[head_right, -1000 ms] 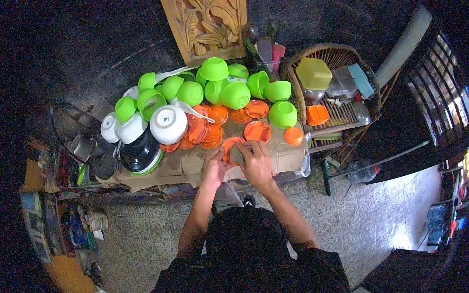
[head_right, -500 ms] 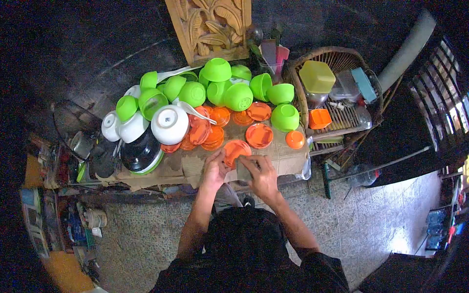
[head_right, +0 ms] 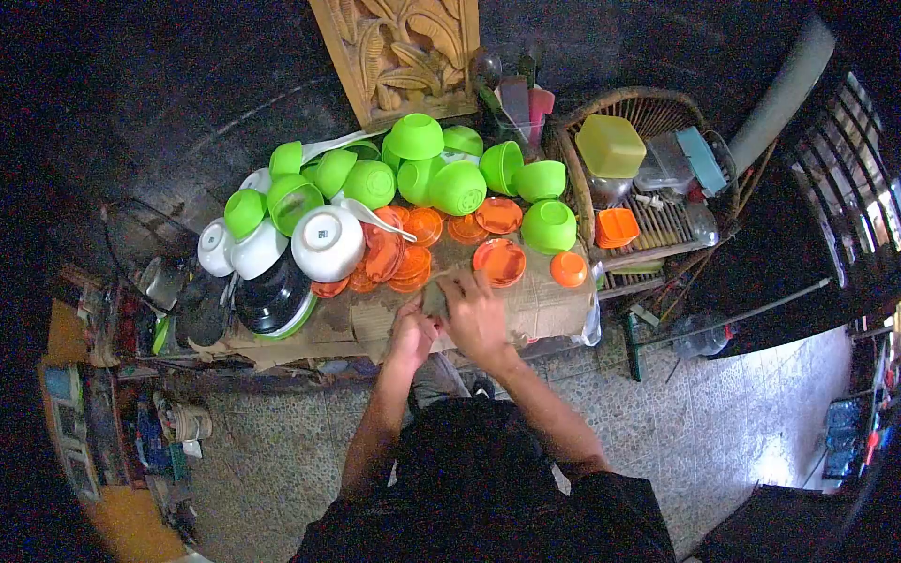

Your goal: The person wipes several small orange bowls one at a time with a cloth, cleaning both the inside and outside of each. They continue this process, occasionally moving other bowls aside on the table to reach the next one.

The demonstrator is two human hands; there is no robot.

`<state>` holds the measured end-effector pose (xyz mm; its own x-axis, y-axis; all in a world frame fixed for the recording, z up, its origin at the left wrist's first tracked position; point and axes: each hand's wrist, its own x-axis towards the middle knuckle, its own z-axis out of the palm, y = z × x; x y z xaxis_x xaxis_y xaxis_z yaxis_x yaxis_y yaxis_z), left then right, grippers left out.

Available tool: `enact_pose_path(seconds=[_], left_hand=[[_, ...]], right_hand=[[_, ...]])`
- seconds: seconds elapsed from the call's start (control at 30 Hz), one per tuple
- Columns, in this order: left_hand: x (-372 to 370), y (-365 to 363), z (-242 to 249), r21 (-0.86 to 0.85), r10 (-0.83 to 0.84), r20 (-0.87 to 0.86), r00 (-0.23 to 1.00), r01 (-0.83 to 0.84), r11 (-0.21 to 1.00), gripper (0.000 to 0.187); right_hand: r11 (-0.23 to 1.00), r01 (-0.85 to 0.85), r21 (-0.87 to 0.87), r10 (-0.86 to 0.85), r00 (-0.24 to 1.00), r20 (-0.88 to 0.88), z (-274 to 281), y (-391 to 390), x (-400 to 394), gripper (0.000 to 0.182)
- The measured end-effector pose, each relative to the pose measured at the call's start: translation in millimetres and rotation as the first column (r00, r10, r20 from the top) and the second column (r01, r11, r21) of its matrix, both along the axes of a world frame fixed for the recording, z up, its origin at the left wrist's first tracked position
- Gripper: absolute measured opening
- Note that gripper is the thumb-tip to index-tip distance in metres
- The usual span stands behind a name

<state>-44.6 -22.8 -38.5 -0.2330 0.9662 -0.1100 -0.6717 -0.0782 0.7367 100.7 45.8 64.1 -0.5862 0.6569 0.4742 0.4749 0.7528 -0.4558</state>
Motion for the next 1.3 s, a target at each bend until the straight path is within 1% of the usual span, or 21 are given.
enact_pose_path(seconds=[0.03,0.1,0.13,0.2,0.23,0.3,0.33,0.4,0.43,0.5,0.53,0.6,0.63,0.7,0.73,0.77,0.87,1.0,1.1,1.17,1.3], left_hand=[[-1.1,-0.8,-4.8,-0.001,0.001,0.001,1.000,-0.001,1.000,0.031],[-4.0,-3.6,-14.5,-0.086,0.115,0.202,0.973,-0.099,0.991,0.034],[-8.8,-5.2,-18.6,-0.087,0.116,0.203,0.972,-0.100,0.991,0.034],[-20.1,-8.0,-25.2,0.168,-0.175,0.403,0.898,0.116,0.979,0.039],[-14.1,-9.0,-3.5,0.166,-0.172,0.403,0.899,0.113,0.980,0.039],[8.7,-5.9,63.4,-0.163,0.142,0.379,0.914,-0.085,0.983,0.036],[12.4,-2.7,62.6,-0.163,0.141,0.379,0.914,-0.084,0.983,0.036],[15.6,1.6,57.7,-0.183,0.212,0.065,0.975,-0.197,0.963,0.032],[14.7,2.2,52.4,-0.183,0.212,0.066,0.975,-0.197,0.963,0.032],[12.6,6.6,39.0,-0.136,0.218,0.024,0.976,-0.213,0.968,0.030],[12.6,8.5,31.9,-0.137,0.214,0.025,0.976,-0.209,0.968,0.030],[12.8,11.4,28.3,-0.070,0.246,0.102,0.964,-0.240,0.968,0.029],[13.3,9.7,31.4,-0.070,0.245,0.102,0.964,-0.238,0.969,0.029],[12.8,3.7,38.7,-0.086,0.150,0.219,0.964,-0.135,0.987,0.031],[11.9,3.4,39.6,-0.086,0.152,0.218,0.964,-0.136,0.987,0.031],[11.4,3.8,41.5,-0.076,0.135,0.213,0.968,-0.122,0.990,0.032],[13.6,5.0,38.4,-0.077,0.120,0.192,0.974,-0.107,0.991,0.036],[16.9,2.4,44.7,-0.113,0.109,0.103,0.989,-0.097,0.989,0.041],[18.5,1.2,47.3,-0.104,0.127,0.095,0.987,-0.117,0.988,0.038],[17.4,0.3,43.1,-0.074,0.122,0.098,0.988,-0.115,0.991,0.035],[12.1,3.4,10.4,-0.013,0.168,0.083,0.982,-0.168,0.986,0.031]], right_hand=[[1.000,-0.001,-0.001,0.001,1.000,0.001,0.2,-3.1,-2.6,0.052],[0.989,-0.072,0.126,0.075,0.997,-0.018,-0.5,-9.9,-6.5,0.049],[0.989,-0.073,0.125,0.076,0.997,-0.017,-2.2,-13.6,-7.7,0.049],[0.989,-0.083,0.122,0.087,0.996,-0.028,-7.5,-20.5,-8.7,0.049],[0.989,-0.086,0.121,0.090,0.996,-0.028,-10.0,-24.3,-7.0,0.049],[0.984,-0.135,0.117,0.131,0.991,0.034,-15.4,-29.8,0.4,0.045],[0.984,-0.134,0.117,0.130,0.991,0.035,-20.1,-32.1,5.0,0.045],[0.984,-0.162,0.079,0.165,0.986,-0.027,-27.0,-33.9,13.5,0.064],[0.984,-0.162,0.079,0.165,0.986,-0.025,-27.3,-33.6,19.0,0.064],[0.969,-0.173,0.174,0.180,0.983,-0.026,-25.5,-31.0,31.6,0.044],[0.970,-0.170,0.173,0.177,0.984,-0.026,-27.7,-29.3,37.1,0.044],[0.979,-0.152,0.133,0.163,0.984,-0.075,-31.8,-24.7,45.3,0.055],[0.980,-0.151,0.133,0.162,0.984,-0.075,-31.8,-22.8,49.2,0.055],[0.993,-0.103,0.064,0.111,0.984,-0.142,-29.7,-19.3,53.0,0.066],[0.997,-0.070,0.028,0.074,0.978,-0.197,-28.5,-18.0,51.4,0.073],[0.997,-0.070,0.028,0.074,0.977,-0.198,-25.7,-15.4,50.9,0.073],[0.995,0.076,-0.064,-0.086,0.979,-0.187,-21.1,-2.8,49.0,0.066],[0.991,0.129,-0.042,-0.135,0.970,-0.204,-10.7,19.6,39.5,0.067],[0.997,0.064,-0.031,-0.069,0.974,-0.215,-4.9,19.9,26.0,0.063],[1.000,-0.020,-0.020,0.016,0.988,-0.157,-0.5,10.8,17.2,0.061],[0.993,-0.121,0.012,0.122,0.980,-0.159,-18.1,-7.8,8.7,0.066]])
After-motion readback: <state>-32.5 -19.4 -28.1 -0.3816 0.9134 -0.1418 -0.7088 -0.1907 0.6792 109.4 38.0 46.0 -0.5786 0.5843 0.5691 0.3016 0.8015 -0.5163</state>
